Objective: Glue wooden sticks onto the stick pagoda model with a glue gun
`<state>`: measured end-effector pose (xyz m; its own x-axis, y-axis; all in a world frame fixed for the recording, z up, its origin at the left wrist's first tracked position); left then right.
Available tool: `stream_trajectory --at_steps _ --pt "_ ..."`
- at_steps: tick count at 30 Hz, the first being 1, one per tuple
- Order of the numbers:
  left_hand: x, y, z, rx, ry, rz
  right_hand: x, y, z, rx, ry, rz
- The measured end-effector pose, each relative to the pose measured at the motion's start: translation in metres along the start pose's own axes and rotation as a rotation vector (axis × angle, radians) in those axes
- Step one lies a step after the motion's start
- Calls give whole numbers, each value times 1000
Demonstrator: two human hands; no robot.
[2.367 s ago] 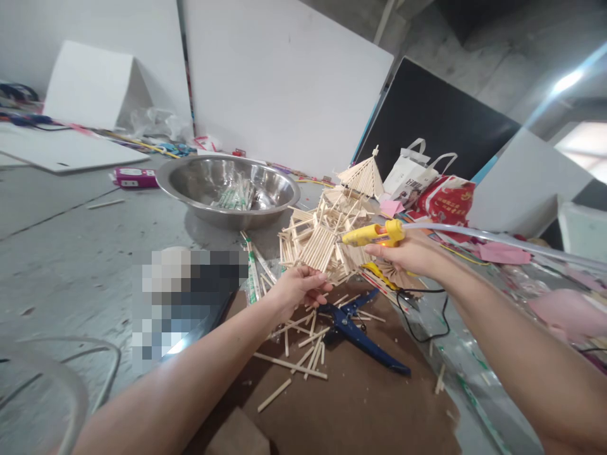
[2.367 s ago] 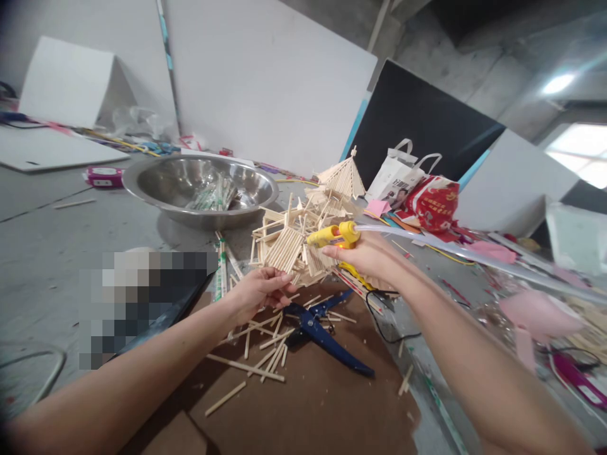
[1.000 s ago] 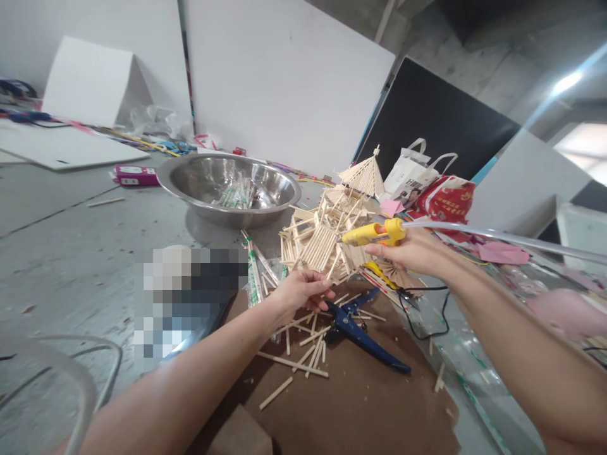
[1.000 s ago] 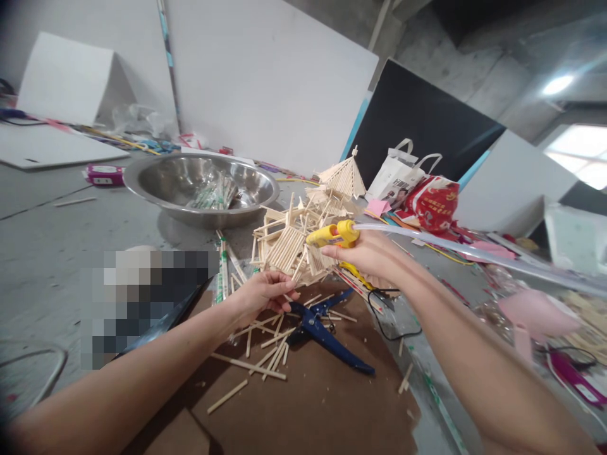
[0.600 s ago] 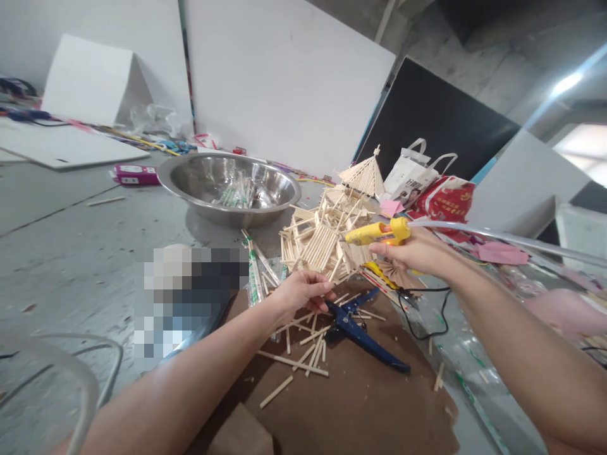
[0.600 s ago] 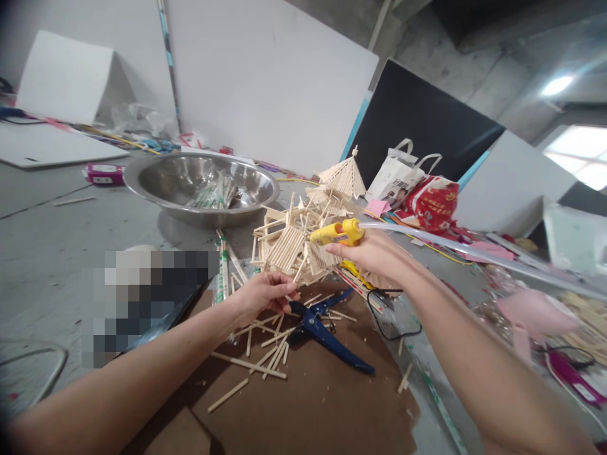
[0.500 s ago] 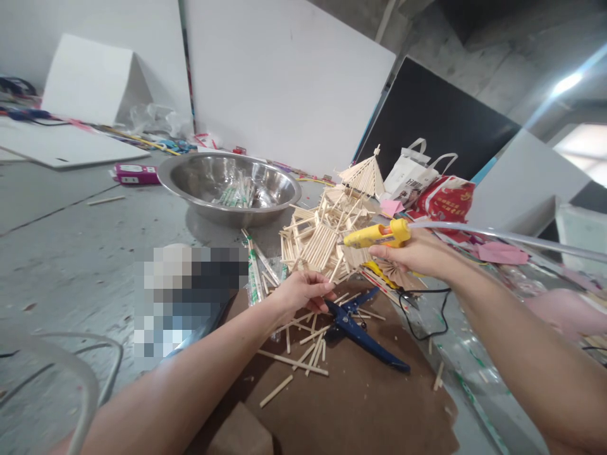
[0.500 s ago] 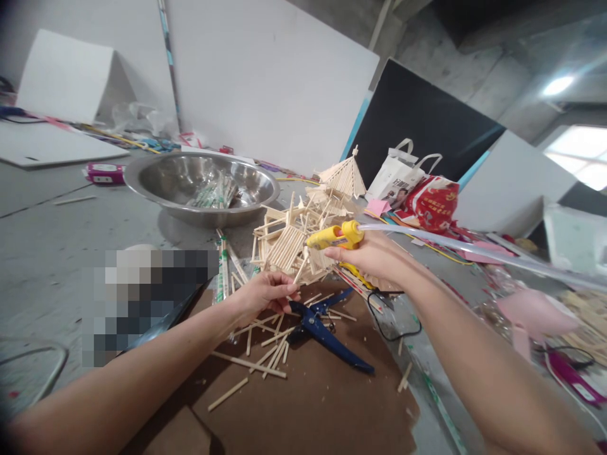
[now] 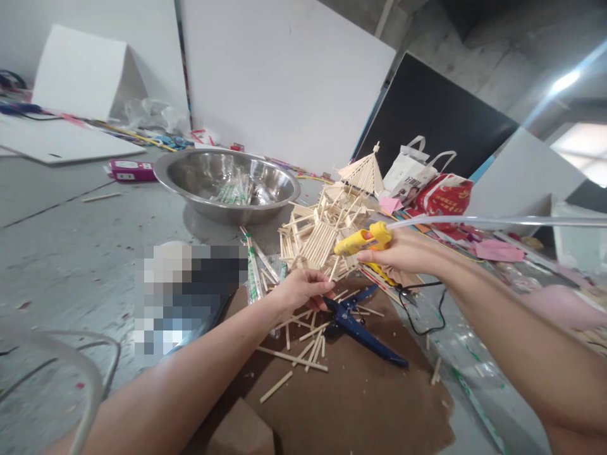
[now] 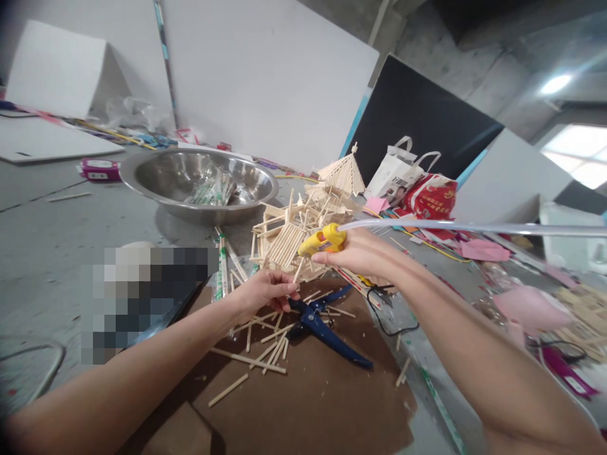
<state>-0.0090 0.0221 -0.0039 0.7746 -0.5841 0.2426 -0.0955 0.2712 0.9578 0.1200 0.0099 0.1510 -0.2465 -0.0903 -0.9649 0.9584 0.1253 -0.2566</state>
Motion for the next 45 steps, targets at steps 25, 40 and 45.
stream_trajectory --at_steps 25,40,45 --pt "-6 6 -2 -2 92 -1 -11 9 4 67 128 -26" --pt "-16 14 -8 68 195 -61 -7 22 5 200 130 -94" --pt "-15 13 -8 74 201 -43 -3 25 1 144 132 -92"
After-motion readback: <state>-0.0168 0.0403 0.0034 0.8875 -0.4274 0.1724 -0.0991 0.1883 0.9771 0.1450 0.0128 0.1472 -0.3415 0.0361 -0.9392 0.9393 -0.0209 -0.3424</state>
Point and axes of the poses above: each hand's wrist, its own z-axis away from the middle knuckle, its own x-axis out of the palm, y = z × x, the point moved 5 cm from there along -z, towards the middle knuckle, and after that the axes turned 4 degrees about x, right-handed, at the moved point
